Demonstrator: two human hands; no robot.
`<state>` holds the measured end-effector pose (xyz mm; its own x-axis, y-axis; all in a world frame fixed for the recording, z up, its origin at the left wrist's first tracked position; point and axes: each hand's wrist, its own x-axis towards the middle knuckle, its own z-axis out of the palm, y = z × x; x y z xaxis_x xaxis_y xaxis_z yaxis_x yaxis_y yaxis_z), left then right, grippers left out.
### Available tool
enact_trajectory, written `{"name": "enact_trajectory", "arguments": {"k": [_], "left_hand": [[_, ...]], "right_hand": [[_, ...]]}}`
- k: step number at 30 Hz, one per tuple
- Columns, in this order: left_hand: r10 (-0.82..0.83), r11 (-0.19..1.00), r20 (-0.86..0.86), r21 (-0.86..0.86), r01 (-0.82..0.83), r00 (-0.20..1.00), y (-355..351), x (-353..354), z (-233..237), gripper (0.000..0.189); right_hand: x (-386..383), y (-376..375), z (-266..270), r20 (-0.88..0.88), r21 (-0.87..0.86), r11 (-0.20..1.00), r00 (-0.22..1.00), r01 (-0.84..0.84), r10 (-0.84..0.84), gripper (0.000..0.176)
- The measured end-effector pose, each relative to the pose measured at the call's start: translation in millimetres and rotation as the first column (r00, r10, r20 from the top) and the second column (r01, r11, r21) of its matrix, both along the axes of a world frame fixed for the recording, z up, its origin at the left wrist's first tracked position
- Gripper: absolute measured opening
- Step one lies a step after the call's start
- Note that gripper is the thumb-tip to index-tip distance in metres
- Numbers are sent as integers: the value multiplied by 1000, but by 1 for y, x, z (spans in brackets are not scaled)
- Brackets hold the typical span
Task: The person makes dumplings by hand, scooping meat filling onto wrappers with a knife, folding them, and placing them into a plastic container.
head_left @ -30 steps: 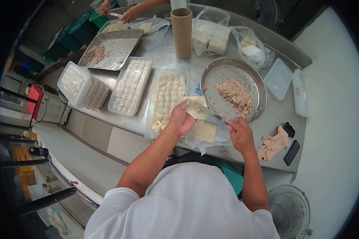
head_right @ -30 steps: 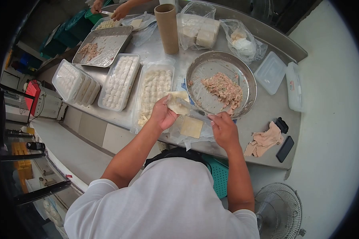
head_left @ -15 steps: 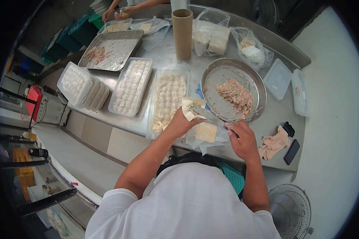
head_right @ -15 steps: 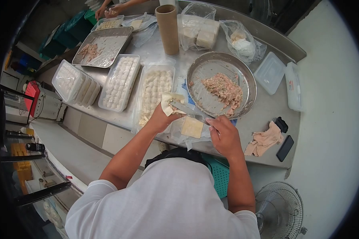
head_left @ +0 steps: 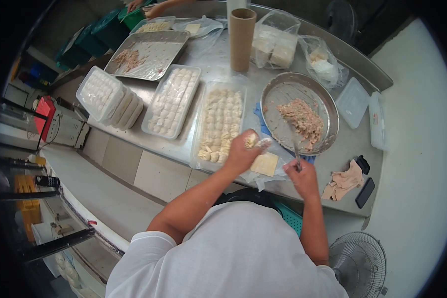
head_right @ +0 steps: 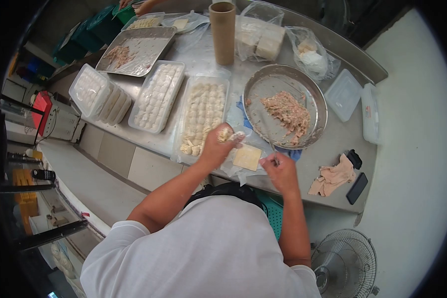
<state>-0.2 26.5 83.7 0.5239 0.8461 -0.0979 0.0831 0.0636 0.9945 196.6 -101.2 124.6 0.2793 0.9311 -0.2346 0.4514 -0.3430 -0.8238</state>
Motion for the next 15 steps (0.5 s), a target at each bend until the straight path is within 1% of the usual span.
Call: {"name": "enact_trajectory", "arguments": {"k": [1,2,3,4,5,6,7,8,9,10,12,13,15], "left_hand": [[13,1000,-6,-1,-13,1000,-10,6,-3,20],[41,986,219,-166,-4,975,-22,14,-6,24],[102,947,428,-319,44,898,-31,18,-8,28],[107,946,425,-322,40,899,-37,18,-4,28],[101,929,429,-363,69,898,-43,19,1,30],[94,909,434,-405,101,896,-47,19,3,33],[93,907,436,-409,105,895,-43,14,-1,33],[-57,996,332,-52,78,942,-34,3,-8,32],[-153,945,175,312,93,973,-27,-8,-13,33],[-153,947,176,308,93,972,-23,-17,-4,33],[-301,871,83,429,238,950,-15,-34,13,38],[-303,871,83,427,241,949,-10,-43,11,38],[-393,804,-110,442,399,913,7,-59,1,38]], "right_hand": [[-17,2,-6,-190,26,999,981,33,-28,16],[-34,4,-11,-374,41,997,926,72,-52,20],[-47,7,-14,-379,38,997,924,64,-45,20],[-60,9,-16,-641,54,989,764,138,-71,23],[-69,10,-18,-842,45,975,533,216,-80,26],[-76,13,-24,-853,55,963,514,264,-92,29],[-76,14,-27,-851,51,962,516,268,-98,29],[-76,15,-28,-867,25,955,481,297,-127,28],[-76,15,-29,-882,-5,947,445,323,-156,26],[-75,16,-29,-881,-9,946,446,323,-161,26],[-73,17,-29,-890,-50,956,421,290,-174,25],[-74,17,-31,-890,-52,955,420,293,-177,25],[-77,20,-37,-841,-110,986,518,122,-157,26]]}}
